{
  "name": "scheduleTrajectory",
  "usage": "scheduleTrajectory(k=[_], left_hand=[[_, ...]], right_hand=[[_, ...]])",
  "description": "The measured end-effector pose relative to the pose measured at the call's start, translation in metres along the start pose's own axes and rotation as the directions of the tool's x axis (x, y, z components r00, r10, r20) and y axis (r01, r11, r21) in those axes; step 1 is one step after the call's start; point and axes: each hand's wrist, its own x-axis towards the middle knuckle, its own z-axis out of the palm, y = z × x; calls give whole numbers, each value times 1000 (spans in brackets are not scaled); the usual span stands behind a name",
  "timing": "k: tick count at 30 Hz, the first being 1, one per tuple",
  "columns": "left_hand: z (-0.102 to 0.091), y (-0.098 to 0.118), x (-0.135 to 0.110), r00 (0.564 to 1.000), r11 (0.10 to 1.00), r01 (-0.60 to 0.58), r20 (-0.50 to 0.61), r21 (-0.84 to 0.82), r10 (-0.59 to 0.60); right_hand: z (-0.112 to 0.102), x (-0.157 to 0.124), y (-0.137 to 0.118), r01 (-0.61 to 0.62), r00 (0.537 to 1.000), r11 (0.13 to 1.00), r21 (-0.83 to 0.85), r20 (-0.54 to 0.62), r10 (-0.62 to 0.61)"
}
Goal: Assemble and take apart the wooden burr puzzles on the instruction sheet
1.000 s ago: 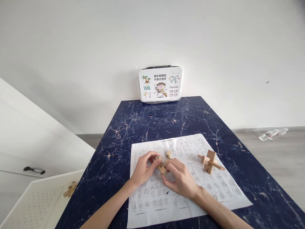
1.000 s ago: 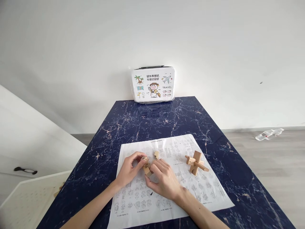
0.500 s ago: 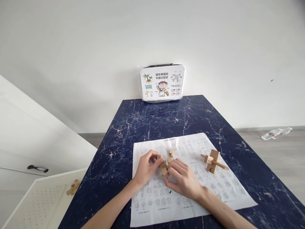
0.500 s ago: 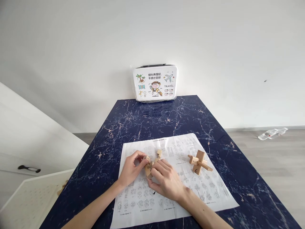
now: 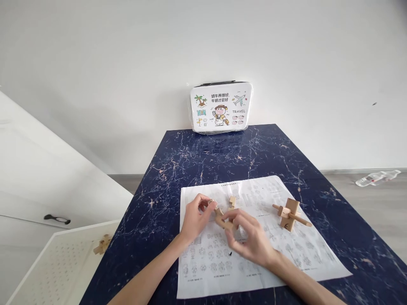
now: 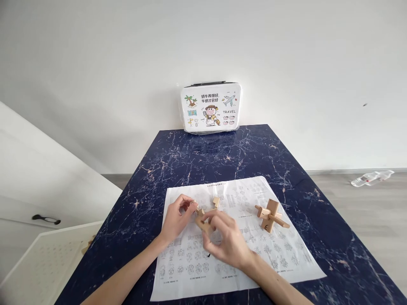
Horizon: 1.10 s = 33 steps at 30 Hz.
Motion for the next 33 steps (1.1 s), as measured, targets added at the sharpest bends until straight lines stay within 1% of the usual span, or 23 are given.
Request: scheduleTrajectory(k=[1,2,3,5,6,8,9,12,16,18,21,28,33], left_hand=[[0,0,-1,1000,1000,-10,7,9,10],[0,0,-1,1000,1000,-22,13,19,21],[0,-1,-2,999,999,-34,19,29,33],[0,-2,-2,998,997,-60,30,50,58],[0,-3,-2,997,995,-73,36,62,71],[0,-6,-3,994,991,-105,51,87,100],[1,-7,-3,991,988,-122,60,99,116],[1,-10,-3,983,975,-175,87,133,165],[3,-13,-3,972,959,-225,115,174,207],[3,-15,-4,968,952,-239,123,190,219],[4,-17,-4,965,945,-253,126,208,231],[5,-19,-4,958,933,-281,120,223,260],[4,-17,-5,953,932,-299,103,206,283]], right_hand=[[-3,0,4,-117,992,991,66,-30,120],[-6,1,10,-222,971,967,121,-66,231],[-9,2,15,-314,937,937,153,-112,332],[-14,4,27,-459,847,864,209,-192,496],[-15,5,32,-514,800,824,239,-215,560],[-17,7,40,-558,761,789,257,-220,611],[-17,7,42,-570,753,779,261,-214,623],[-18,8,43,-597,752,773,215,-185,633],[-17,7,38,-629,769,777,23,-126,626],[-17,7,36,-620,782,784,-28,-100,615],[-16,6,35,-599,800,797,-70,-94,593],[-12,6,33,-565,825,816,-123,-97,557],[-9,4,35,-514,858,839,-180,-85,507]])
